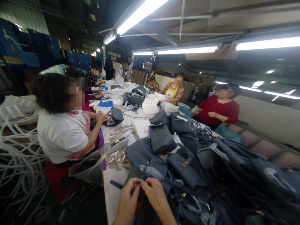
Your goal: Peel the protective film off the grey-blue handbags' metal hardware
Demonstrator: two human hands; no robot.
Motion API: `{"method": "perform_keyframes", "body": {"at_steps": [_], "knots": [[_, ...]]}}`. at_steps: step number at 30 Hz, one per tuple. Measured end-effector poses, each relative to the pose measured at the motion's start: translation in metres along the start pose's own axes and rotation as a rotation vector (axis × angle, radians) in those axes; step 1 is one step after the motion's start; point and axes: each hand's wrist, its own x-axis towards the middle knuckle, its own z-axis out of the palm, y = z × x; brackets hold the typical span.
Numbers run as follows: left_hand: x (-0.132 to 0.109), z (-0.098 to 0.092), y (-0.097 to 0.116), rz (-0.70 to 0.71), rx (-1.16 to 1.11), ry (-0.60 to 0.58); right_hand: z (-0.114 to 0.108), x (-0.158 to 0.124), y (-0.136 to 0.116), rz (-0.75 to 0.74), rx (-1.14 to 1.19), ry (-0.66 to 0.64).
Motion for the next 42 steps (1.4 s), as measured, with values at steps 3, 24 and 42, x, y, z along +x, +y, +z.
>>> {"method": "perform_keyframes", "body": {"at_steps": [3,24,42], "knots": [[0.000,-0.001,0.013,-0.194,-0.201,-0.013,0.002,-0.005,0.000,0.085,0.116,-0.058],[-0.009,-0.009,0.026,-0.310,-0.293,0.054,0.024,-0.018,0.004,0.226,0.669,0.111],[-0.014,-0.014,0.022,-0.563,-0.495,-0.076,0.023,-0.023,0.002,0.142,1.032,-0.229]]}}
